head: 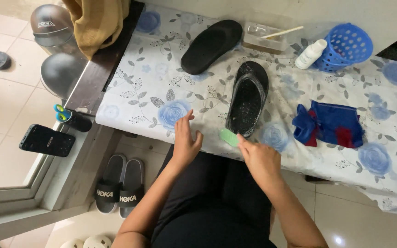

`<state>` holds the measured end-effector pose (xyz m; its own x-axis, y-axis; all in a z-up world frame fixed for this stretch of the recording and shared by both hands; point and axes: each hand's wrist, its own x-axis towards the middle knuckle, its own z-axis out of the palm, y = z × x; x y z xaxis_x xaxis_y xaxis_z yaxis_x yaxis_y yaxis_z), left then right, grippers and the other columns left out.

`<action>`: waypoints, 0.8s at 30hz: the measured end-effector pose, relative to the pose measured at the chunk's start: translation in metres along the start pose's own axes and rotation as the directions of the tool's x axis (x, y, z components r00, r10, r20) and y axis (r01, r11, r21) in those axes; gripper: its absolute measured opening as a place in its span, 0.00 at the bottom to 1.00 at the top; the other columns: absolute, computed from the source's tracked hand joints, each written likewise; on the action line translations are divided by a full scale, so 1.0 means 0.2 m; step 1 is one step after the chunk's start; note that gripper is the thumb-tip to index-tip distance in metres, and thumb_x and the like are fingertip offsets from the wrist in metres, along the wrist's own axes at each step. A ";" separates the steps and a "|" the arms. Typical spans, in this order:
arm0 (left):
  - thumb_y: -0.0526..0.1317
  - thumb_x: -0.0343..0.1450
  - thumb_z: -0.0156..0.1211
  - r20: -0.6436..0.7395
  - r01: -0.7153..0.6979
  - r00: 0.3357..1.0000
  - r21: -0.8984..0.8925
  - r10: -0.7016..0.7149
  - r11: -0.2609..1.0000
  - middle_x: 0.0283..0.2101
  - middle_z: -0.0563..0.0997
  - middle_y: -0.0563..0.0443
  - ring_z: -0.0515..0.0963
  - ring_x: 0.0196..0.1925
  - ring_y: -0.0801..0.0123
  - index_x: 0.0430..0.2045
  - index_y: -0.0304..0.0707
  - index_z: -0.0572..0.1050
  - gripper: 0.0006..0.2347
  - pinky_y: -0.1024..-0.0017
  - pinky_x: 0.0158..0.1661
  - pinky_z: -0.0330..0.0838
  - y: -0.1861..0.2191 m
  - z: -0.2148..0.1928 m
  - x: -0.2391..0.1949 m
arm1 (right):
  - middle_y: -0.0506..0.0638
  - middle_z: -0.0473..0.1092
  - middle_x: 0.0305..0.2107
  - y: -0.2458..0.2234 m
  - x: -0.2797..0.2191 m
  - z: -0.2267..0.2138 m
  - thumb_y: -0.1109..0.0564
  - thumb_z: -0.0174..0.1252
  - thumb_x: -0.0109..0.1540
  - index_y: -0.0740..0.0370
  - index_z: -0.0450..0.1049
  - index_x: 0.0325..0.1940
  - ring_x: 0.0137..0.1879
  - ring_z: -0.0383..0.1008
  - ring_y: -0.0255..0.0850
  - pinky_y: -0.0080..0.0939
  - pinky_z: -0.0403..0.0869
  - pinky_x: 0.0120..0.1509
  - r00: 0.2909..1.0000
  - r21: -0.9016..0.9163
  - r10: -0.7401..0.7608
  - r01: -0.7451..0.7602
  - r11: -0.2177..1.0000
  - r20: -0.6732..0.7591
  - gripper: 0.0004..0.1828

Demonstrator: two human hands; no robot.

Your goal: The person cleans a black shoe by scrubbing the sole with a green brush and wiping the upper with a blue cloth. They then scrub the insole with the brush and wipe it with the cloth.

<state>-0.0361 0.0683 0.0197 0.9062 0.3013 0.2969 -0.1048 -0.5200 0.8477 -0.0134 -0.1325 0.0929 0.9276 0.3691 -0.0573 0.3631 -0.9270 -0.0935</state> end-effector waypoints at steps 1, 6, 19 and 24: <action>0.25 0.59 0.45 0.006 0.002 1.000 0.000 -0.002 1.000 0.44 0.64 0.41 0.61 0.50 0.48 0.55 0.30 0.55 0.27 0.53 0.53 0.55 0.02 0.00 0.00 | 0.52 0.73 0.20 0.00 0.06 0.02 0.41 0.44 0.58 0.38 0.74 0.40 0.29 0.74 0.53 0.53 0.73 0.33 1.000 0.002 0.005 -0.005 1.000 0.004 0.15; 0.25 0.60 0.45 -0.003 -0.035 0.999 -0.028 0.035 0.999 0.44 0.65 0.43 0.61 0.51 0.51 0.55 0.30 0.55 0.26 0.55 0.53 0.56 0.14 0.03 0.03 | 0.53 0.72 0.19 -0.03 0.31 0.16 0.49 0.43 0.60 0.39 0.71 0.50 0.25 0.74 0.51 0.53 0.73 0.30 0.980 -0.056 -0.070 0.061 0.997 -0.187 0.16; 0.27 0.62 0.47 -0.081 -0.073 0.994 0.031 0.075 0.997 0.44 0.66 0.45 0.62 0.51 0.53 0.56 0.32 0.55 0.24 0.55 0.53 0.56 0.12 -0.01 0.03 | 0.50 0.70 0.16 0.01 0.23 0.23 0.48 0.46 0.59 0.37 0.73 0.45 0.20 0.72 0.53 0.52 0.71 0.23 0.940 -0.110 -0.176 0.150 0.983 -0.291 0.14; 0.27 0.63 0.48 -0.095 -0.079 0.992 0.028 0.081 0.997 0.43 0.66 0.43 0.63 0.50 0.52 0.55 0.31 0.56 0.24 0.55 0.53 0.56 0.09 -0.01 0.04 | 0.52 0.71 0.18 0.04 -0.01 0.12 0.49 0.48 0.57 0.37 0.73 0.45 0.22 0.73 0.53 0.53 0.73 0.28 0.969 -0.086 -0.116 0.099 0.991 -0.220 0.14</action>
<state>-0.0322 0.0639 0.0379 0.8518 0.3326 0.4048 -0.1641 -0.5644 0.8090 -0.0147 -0.1401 0.0677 0.8757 0.4506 0.1735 0.4596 -0.8880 -0.0133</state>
